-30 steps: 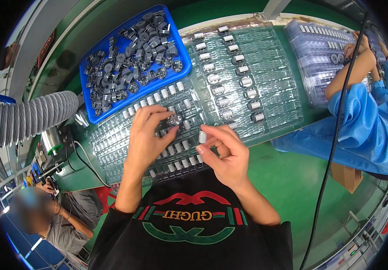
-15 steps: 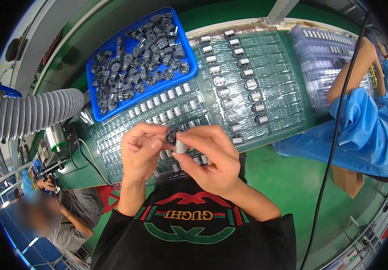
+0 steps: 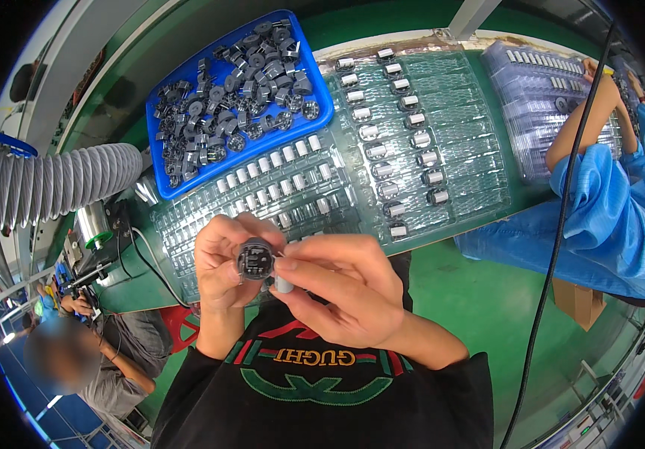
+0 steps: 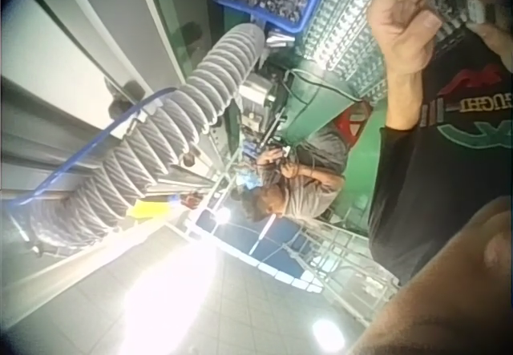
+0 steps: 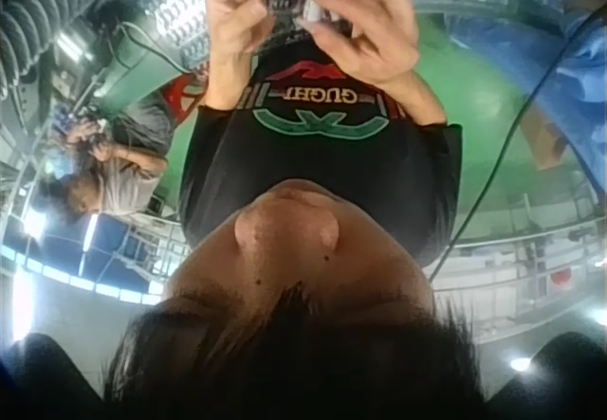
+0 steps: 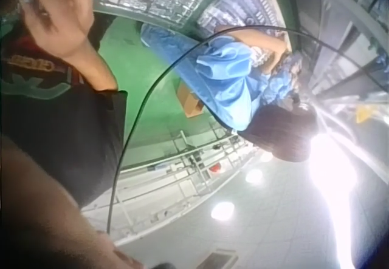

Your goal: The person assembles electronic or mechanical components by hand, picking them from a blue plastic bulk bin and placing them into structural slots in clear plastic blister packaging matrices.

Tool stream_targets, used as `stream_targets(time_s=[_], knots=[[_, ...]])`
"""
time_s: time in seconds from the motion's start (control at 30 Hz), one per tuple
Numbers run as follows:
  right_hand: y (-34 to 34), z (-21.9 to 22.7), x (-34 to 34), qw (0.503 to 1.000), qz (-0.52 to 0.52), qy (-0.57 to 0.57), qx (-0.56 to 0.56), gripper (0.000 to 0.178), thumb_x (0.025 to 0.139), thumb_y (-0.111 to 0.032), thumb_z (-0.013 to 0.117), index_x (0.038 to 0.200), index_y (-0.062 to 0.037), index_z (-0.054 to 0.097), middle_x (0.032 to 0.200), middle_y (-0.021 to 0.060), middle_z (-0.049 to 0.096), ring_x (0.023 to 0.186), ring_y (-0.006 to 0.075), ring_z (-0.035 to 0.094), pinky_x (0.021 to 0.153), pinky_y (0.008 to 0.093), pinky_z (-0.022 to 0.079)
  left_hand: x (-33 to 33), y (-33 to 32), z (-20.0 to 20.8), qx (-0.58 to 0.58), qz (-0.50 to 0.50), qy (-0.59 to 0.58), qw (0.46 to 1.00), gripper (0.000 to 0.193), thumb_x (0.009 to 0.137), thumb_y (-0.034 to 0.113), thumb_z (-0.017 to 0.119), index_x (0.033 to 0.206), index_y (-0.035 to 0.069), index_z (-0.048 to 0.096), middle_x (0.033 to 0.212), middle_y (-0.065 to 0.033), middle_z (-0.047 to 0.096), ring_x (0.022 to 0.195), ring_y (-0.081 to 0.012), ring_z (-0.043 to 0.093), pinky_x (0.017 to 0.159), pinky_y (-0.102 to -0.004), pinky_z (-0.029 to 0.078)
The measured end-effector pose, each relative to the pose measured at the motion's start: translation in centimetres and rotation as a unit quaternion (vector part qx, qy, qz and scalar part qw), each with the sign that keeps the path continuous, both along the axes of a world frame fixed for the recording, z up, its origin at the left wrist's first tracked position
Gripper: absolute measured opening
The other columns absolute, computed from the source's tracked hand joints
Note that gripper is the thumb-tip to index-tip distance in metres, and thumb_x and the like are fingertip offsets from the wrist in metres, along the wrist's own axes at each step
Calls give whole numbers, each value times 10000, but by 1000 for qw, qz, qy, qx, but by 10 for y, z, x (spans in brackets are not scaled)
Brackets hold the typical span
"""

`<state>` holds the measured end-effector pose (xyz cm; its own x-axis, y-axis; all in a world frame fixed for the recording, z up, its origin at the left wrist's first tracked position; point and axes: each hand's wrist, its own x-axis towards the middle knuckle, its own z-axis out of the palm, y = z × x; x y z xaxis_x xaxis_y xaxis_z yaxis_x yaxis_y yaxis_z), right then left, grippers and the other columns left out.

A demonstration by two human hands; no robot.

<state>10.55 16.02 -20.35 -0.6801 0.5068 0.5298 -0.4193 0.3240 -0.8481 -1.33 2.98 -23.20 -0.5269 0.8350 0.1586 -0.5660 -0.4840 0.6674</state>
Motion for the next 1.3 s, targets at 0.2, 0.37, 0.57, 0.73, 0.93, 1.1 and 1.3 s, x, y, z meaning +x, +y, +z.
stream_targets(time_s=[0.2,0.37,0.57,0.73,0.93,1.1,1.3], knots=[[2,8,1,1000,15,-7,20,389,695,52,816,1061,42,684,1061,154,635,856,220,660,677,278,556,5,-2,1,35,43,-18,998,296,827,-21,673,1115,-28,604,1192,-318,567,1010,-416,650,842,-495,581],[7,12,2,998,23,-23,58,408,636,62,827,1023,39,702,1011,152,666,807,232,659,638,296,531,8,-6,9,31,35,-92,995,307,802,-10,721,1088,-61,622,1154,-339,572,1005,-390,654,811,-434,602],[6,12,1,997,24,-2,77,422,617,62,827,1018,43,698,997,147,672,798,246,660,644,304,541,8,-6,12,6,63,-8,998,326,751,3,791,1032,-75,645,1103,-341,597,991,-364,663,793,-391,607],[8,16,2,995,31,-9,95,418,614,65,826,1011,50,695,986,143,671,799,247,660,644,302,545,9,-7,14,-11,66,17,998,340,729,16,813,1016,-74,655,1099,-337,605,992,-351,664,806,-395,599],[8,16,2,993,28,-14,111,411,606,66,825,997,47,699,974,139,668,796,248,659,640,299,550,10,-9,15,-27,80,52,995,333,726,31,822,1006,-61,668,1079,-320,627,997,-345,661,826,-410,576],[7,18,2,993,19,-17,115,386,611,54,819,979,51,701,955,135,664,777,248,662,626,295,556,10,-9,18,-46,86,66,993,332,713,37,832,996,-56,687,1069,-303,642,984,-338,666,833,-403,566],[8,20,5,975,-36,-17,217,287,674,23,755,950,73,695,881,138,663,733,258,669,580,288,558,6,-13,21,-99,99,144,980,317,686,15,841,967,-58,714,1037,-276,668,943,-309,678,801,-360,561]])
